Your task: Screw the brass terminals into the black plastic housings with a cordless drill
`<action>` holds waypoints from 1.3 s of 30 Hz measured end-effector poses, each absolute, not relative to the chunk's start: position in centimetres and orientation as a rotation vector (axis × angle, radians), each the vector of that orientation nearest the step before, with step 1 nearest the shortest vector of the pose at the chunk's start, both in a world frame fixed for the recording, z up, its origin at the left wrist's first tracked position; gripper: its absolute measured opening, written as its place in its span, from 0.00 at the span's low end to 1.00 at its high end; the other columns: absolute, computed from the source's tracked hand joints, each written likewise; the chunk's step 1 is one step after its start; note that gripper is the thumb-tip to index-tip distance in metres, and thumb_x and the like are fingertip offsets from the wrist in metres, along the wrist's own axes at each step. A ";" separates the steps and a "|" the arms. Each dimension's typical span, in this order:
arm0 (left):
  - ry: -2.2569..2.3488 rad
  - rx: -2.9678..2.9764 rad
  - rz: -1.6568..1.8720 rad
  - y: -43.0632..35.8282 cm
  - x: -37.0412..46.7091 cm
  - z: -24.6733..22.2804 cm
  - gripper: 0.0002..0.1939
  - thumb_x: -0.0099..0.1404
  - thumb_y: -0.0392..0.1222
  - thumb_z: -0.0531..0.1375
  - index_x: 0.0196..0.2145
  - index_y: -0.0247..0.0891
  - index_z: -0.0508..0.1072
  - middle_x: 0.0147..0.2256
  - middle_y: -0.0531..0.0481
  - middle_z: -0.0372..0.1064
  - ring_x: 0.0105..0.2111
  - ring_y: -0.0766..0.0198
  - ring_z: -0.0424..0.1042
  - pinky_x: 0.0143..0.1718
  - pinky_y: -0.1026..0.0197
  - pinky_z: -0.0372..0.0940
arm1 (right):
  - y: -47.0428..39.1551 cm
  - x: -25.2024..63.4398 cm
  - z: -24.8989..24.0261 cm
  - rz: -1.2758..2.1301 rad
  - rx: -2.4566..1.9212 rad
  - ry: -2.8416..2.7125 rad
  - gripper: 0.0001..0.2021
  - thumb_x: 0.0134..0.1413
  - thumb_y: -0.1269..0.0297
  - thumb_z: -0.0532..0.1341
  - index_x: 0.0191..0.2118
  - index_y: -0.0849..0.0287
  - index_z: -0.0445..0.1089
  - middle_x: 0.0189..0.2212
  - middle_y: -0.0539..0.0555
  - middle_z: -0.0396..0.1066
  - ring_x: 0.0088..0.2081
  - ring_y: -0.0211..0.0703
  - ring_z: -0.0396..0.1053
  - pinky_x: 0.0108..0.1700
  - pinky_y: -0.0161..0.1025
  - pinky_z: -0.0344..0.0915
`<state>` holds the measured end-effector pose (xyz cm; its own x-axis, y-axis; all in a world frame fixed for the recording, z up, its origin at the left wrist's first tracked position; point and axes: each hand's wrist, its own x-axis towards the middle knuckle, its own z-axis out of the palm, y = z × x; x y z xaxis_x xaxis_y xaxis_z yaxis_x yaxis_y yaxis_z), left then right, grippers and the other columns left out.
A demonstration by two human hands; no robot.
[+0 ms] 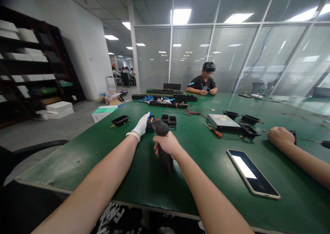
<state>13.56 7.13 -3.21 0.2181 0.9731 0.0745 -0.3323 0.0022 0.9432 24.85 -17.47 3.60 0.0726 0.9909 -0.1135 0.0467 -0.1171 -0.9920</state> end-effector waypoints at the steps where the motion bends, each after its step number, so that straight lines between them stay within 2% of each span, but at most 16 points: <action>1: 0.778 1.085 1.207 7.2 13.6 -3.3 0.33 0.57 0.74 0.74 0.43 0.43 0.78 0.35 0.48 0.80 0.34 0.54 0.81 0.38 0.54 0.75 | -17.5 24.9 3.6 1.215 -1.366 -1.137 0.09 0.49 0.71 0.65 0.21 0.58 0.69 0.18 0.54 0.74 0.16 0.43 0.70 0.17 0.36 0.64; 14: 0.766 1.089 1.215 8.0 13.6 -3.7 0.35 0.55 0.76 0.74 0.43 0.43 0.76 0.35 0.49 0.80 0.33 0.55 0.81 0.37 0.56 0.75 | -17.3 25.0 3.3 1.229 -1.345 -1.140 0.09 0.50 0.71 0.66 0.22 0.58 0.70 0.19 0.55 0.75 0.16 0.43 0.70 0.18 0.37 0.66; 23: 0.775 1.079 1.192 7.5 13.6 -3.3 0.32 0.58 0.73 0.74 0.44 0.43 0.77 0.36 0.49 0.80 0.33 0.55 0.81 0.37 0.56 0.75 | -17.5 24.8 3.6 1.224 -1.366 -1.139 0.11 0.50 0.72 0.65 0.20 0.58 0.70 0.18 0.55 0.74 0.16 0.42 0.70 0.18 0.36 0.66; 29: 0.765 1.057 1.176 7.9 13.7 -3.6 0.33 0.57 0.73 0.74 0.43 0.44 0.77 0.35 0.50 0.79 0.31 0.57 0.80 0.35 0.58 0.74 | -17.4 25.0 3.5 1.217 -1.360 -1.136 0.10 0.50 0.72 0.65 0.21 0.58 0.70 0.19 0.55 0.74 0.16 0.42 0.70 0.18 0.36 0.66; 35: 0.774 1.111 1.203 8.5 13.7 -4.1 0.34 0.56 0.75 0.73 0.43 0.44 0.77 0.37 0.48 0.80 0.36 0.53 0.82 0.39 0.55 0.76 | -17.6 24.9 3.7 1.229 -1.351 -1.132 0.10 0.50 0.72 0.65 0.21 0.58 0.69 0.19 0.54 0.74 0.16 0.42 0.70 0.18 0.36 0.66; 39: 0.768 1.110 1.204 8.5 13.7 -4.2 0.34 0.55 0.76 0.73 0.43 0.45 0.76 0.36 0.49 0.80 0.35 0.53 0.81 0.39 0.54 0.76 | -17.7 24.8 3.9 1.234 -1.359 -1.122 0.10 0.51 0.72 0.65 0.21 0.58 0.69 0.18 0.54 0.74 0.16 0.42 0.70 0.18 0.36 0.66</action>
